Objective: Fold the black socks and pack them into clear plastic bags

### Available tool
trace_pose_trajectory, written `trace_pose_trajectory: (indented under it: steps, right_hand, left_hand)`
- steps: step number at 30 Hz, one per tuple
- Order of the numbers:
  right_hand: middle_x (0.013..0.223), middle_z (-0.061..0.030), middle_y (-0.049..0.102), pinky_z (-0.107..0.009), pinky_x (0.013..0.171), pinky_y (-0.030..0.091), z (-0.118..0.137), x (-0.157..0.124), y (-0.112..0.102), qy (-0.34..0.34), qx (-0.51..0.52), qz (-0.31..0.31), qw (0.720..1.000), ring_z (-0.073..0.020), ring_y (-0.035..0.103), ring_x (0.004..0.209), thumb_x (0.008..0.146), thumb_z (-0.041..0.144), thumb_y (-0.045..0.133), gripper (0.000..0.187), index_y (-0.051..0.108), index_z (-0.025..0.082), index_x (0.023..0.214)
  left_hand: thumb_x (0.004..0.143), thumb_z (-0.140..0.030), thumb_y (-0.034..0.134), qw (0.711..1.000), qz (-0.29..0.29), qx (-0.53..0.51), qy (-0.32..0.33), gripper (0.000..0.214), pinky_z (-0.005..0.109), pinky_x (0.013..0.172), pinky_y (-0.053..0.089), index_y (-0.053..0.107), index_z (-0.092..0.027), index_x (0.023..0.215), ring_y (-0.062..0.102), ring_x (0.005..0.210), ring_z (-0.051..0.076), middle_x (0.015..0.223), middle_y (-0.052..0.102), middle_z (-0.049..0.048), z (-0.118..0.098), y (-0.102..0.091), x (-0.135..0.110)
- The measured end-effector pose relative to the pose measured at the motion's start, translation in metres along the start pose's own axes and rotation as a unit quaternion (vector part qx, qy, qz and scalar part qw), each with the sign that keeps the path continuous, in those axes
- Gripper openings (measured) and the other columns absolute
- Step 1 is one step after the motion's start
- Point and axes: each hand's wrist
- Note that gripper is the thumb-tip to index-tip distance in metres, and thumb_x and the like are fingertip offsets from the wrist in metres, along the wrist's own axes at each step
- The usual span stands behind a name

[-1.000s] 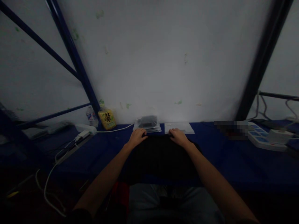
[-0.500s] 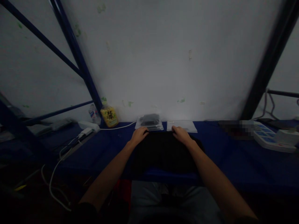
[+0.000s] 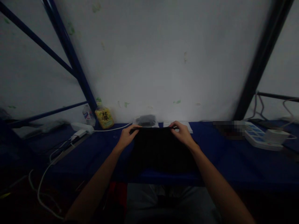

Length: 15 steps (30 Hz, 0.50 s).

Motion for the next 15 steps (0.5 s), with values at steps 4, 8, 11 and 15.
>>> trace_pose_trajectory:
  steps: [4, 8, 11, 15]
  right_hand:
    - [0.107, -0.0061, 0.068, -0.040, 0.092, 0.047, 0.021, -0.022, -0.012, -0.029, 0.028, 0.076, 0.996, -0.0206, 0.064, 0.102, 0.080, 0.021, 0.053, 0.010, 0.056, 0.021, 0.090]
    - [0.117, -0.0071, 0.065, -0.044, 0.098, 0.043, 0.033, -0.043, -0.018, -0.053, 0.011, 0.152, 0.987, -0.0217, 0.058, 0.113, 0.075, 0.011, 0.050, 0.018, 0.053, 0.022, 0.089]
    - [0.120, -0.0074, 0.063, -0.043, 0.099, 0.043, 0.037, -0.059, -0.016, -0.067, -0.029, 0.217, 0.973, -0.0222, 0.054, 0.119, 0.071, 0.007, 0.048, 0.024, 0.054, 0.021, 0.089]
    - [0.120, -0.0070, 0.062, -0.042, 0.103, 0.040, 0.042, -0.080, -0.010, -0.059, -0.086, 0.319, 0.942, -0.0216, 0.052, 0.120, 0.071, 0.006, 0.047, 0.026, 0.058, 0.022, 0.090]
  left_hand:
    - [0.094, -0.029, 0.047, 0.997, 0.068, -0.001, 0.035, 0.032, 0.033, 0.101, 0.044, 0.062, -0.024, 0.121, 0.060, 0.113, 0.018, 0.122, 0.065, 0.0008, -0.010, -0.014, -0.032]
    - [0.095, -0.027, 0.045, 0.992, 0.115, 0.011, 0.059, 0.034, 0.033, 0.101, 0.045, 0.059, -0.024, 0.125, 0.059, 0.115, 0.017, 0.124, 0.063, 0.0014, -0.011, -0.020, -0.062]
    - [0.095, -0.025, 0.044, 0.982, 0.169, 0.028, 0.085, 0.033, 0.034, 0.102, 0.043, 0.060, -0.025, 0.124, 0.056, 0.119, 0.017, 0.129, 0.060, 0.0019, -0.017, -0.022, -0.079]
    - [0.092, -0.030, 0.052, 0.956, 0.272, 0.057, 0.090, 0.029, 0.038, 0.105, 0.038, 0.063, -0.028, 0.119, 0.053, 0.122, 0.020, 0.128, 0.060, 0.0026, -0.029, -0.020, -0.091]
Point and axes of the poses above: each hand's wrist, its own x-axis towards the middle knuckle, its own y-axis out of the palm, z = x × y
